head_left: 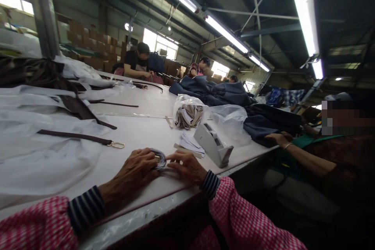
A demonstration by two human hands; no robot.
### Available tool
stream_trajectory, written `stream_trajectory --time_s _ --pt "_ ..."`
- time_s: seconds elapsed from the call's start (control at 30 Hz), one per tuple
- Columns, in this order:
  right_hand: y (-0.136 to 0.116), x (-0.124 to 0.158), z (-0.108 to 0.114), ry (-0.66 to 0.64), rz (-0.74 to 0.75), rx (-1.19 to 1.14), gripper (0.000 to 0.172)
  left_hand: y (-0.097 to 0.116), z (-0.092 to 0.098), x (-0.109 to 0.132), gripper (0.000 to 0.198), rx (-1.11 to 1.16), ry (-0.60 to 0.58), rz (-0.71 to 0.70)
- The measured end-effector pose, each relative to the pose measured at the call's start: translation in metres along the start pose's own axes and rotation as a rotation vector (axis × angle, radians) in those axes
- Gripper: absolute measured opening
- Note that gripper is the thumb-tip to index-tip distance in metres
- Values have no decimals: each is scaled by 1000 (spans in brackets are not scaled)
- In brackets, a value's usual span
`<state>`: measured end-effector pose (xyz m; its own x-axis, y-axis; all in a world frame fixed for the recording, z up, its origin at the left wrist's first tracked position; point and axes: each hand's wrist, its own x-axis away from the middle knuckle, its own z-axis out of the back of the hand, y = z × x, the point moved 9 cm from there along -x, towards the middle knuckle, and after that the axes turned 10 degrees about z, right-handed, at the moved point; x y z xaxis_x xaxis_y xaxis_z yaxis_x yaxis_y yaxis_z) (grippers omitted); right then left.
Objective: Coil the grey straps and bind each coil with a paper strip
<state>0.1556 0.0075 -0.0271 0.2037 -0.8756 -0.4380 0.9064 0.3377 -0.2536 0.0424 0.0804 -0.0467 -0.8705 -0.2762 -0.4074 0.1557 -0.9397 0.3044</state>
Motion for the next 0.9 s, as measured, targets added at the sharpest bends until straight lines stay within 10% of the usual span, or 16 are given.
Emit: stream_trajectory --time_s 0.13,0.3,0.5,0.9 --pt "44 20 42 107 -162 121 14 1 0 0 29 -3 -10 4" --pt "56 43 44 15 -152 211 25 -4 8 -5 30 98 -52 99" --pt "64 56 44 72 -227 314 35 -29 34 -19 42 588 -27 528" --pt "73 60 75 153 -407 183 18 -53 3 -18 53 1268 -26 733"
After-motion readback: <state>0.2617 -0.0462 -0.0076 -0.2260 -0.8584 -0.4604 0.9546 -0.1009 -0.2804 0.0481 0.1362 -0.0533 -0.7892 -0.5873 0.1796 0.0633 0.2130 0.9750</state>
